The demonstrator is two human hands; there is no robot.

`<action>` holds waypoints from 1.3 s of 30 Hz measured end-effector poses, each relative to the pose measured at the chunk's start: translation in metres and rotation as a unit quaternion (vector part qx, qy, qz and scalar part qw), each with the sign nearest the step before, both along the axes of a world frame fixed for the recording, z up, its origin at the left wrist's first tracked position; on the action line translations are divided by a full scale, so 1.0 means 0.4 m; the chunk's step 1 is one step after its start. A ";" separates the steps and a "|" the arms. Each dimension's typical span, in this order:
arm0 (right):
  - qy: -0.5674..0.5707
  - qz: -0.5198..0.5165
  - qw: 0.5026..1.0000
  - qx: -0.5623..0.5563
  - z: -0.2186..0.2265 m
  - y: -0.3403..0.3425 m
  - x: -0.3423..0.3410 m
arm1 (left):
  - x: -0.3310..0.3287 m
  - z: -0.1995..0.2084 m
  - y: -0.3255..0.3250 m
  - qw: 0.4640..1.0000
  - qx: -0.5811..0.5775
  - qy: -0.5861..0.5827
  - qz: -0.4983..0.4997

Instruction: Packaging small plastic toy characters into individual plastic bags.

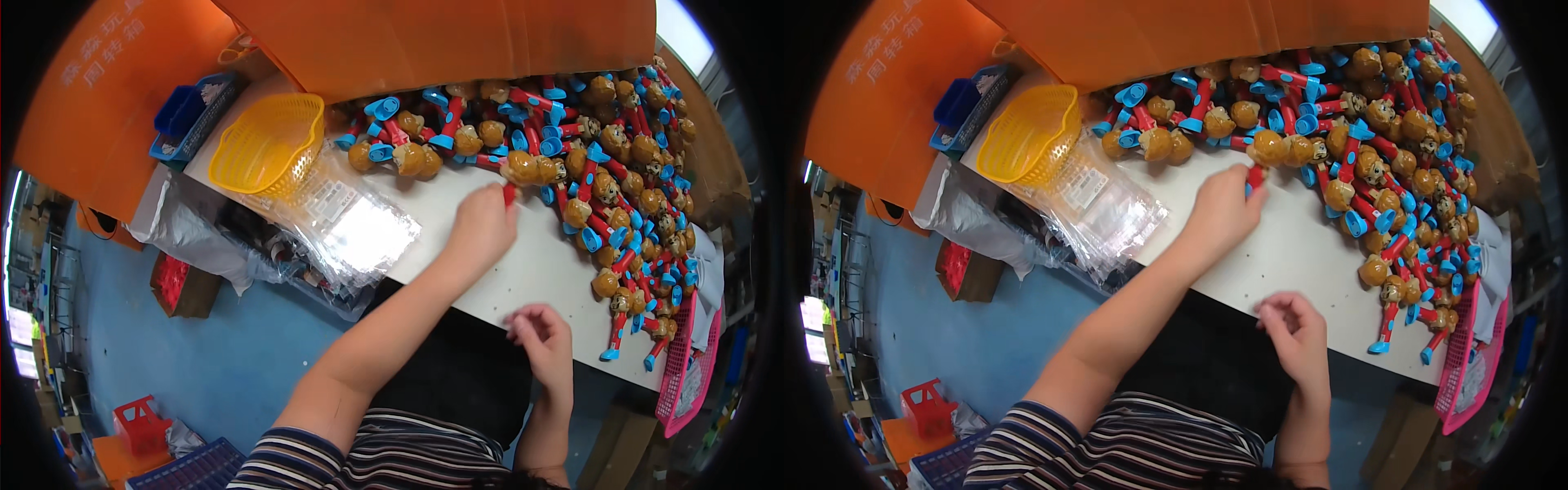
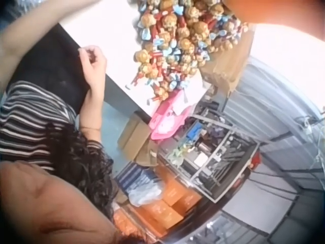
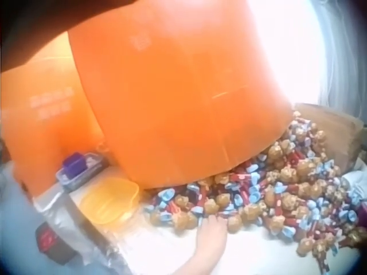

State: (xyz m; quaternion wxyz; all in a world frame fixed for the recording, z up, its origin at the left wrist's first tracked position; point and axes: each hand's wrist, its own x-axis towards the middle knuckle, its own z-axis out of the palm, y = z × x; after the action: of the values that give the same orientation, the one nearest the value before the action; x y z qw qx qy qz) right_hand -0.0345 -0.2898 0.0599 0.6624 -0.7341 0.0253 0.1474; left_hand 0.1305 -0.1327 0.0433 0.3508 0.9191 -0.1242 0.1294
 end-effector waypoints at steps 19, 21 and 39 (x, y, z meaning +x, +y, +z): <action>-0.251 -0.108 0.876 -0.398 -0.026 0.117 0.231 | -0.151 -0.011 0.498 0.977 0.053 0.001 0.204; -0.153 -0.143 0.905 -0.370 -0.009 0.112 0.229 | -0.151 0.005 0.476 0.968 0.004 0.097 0.229; -0.102 0.081 0.989 -0.076 0.012 0.320 0.236 | -0.154 -0.029 0.444 0.981 -0.035 0.026 0.187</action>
State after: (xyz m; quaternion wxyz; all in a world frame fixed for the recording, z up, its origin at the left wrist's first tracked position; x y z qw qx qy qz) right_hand 0.0597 -0.1617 0.0645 0.5901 -0.7929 -0.0908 0.1220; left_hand 0.0690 0.0449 0.0318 0.3551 0.9165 0.0631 0.1731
